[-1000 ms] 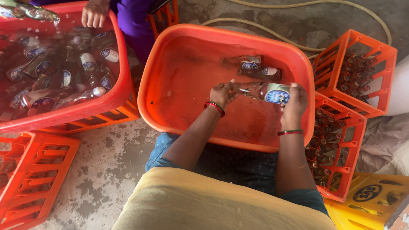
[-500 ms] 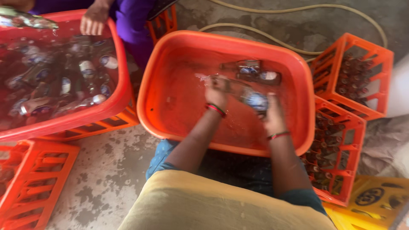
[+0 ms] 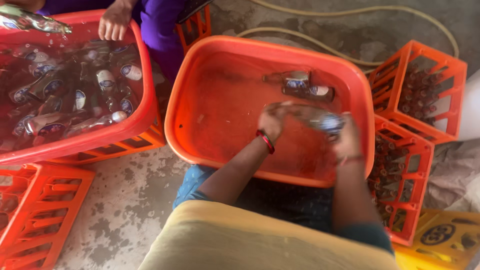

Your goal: The person washes glass bottles by hand in a red tub filled with water, rinsing each bottle and placing it into an orange crate. The person repeats this process for multiple bottles.

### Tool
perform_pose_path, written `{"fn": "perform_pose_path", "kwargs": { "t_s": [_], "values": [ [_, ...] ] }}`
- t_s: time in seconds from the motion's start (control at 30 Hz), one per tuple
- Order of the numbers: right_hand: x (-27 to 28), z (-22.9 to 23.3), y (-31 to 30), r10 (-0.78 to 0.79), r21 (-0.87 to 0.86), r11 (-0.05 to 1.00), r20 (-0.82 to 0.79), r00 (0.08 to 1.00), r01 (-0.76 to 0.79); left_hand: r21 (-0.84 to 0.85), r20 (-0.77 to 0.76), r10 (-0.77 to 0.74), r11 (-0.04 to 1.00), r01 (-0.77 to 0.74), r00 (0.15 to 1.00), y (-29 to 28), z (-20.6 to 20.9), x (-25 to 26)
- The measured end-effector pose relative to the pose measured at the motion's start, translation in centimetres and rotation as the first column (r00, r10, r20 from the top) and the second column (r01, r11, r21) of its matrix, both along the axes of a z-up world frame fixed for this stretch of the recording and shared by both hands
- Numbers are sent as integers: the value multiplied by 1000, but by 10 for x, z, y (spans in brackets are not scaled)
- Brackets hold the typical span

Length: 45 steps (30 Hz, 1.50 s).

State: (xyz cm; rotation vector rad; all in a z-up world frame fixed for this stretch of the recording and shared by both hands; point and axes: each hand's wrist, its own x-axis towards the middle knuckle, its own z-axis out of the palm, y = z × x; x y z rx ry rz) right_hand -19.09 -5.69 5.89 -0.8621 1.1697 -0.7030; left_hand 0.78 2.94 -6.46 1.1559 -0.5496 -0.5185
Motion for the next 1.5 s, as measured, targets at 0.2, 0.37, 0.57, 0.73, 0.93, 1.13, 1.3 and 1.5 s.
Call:
{"fn": "perform_pose_path", "kwargs": {
  "t_s": [0.2,0.37,0.57,0.73,0.93,1.13,1.3,1.5],
  "values": [
    [3,10,-1,176,-35,984,-9,984,-176,279,-341,223,952,-129,913,6,49,4],
    [-1,6,-10,78,-66,995,13,997,-77,325,-195,19,944,47,981,24,92,-4],
    [-12,-9,-18,-25,-37,999,-10,1000,25,-74,-22,-130,989,128,991,10,68,-8],
    [1,-3,-3,82,40,996,-45,996,-80,222,-91,41,975,-20,995,27,90,4],
    [10,15,0,66,20,998,-27,997,-65,311,-51,85,948,-65,995,37,114,-3],
    [-1,1,-10,32,31,999,-16,999,-32,128,-38,-10,992,15,999,7,62,5],
    [-3,-12,-10,8,49,999,34,999,-10,-589,-469,-398,806,57,789,-9,33,10],
    [-6,-10,-13,58,60,996,106,993,-65,-22,12,-75,997,75,997,2,49,3]
  ]
}}
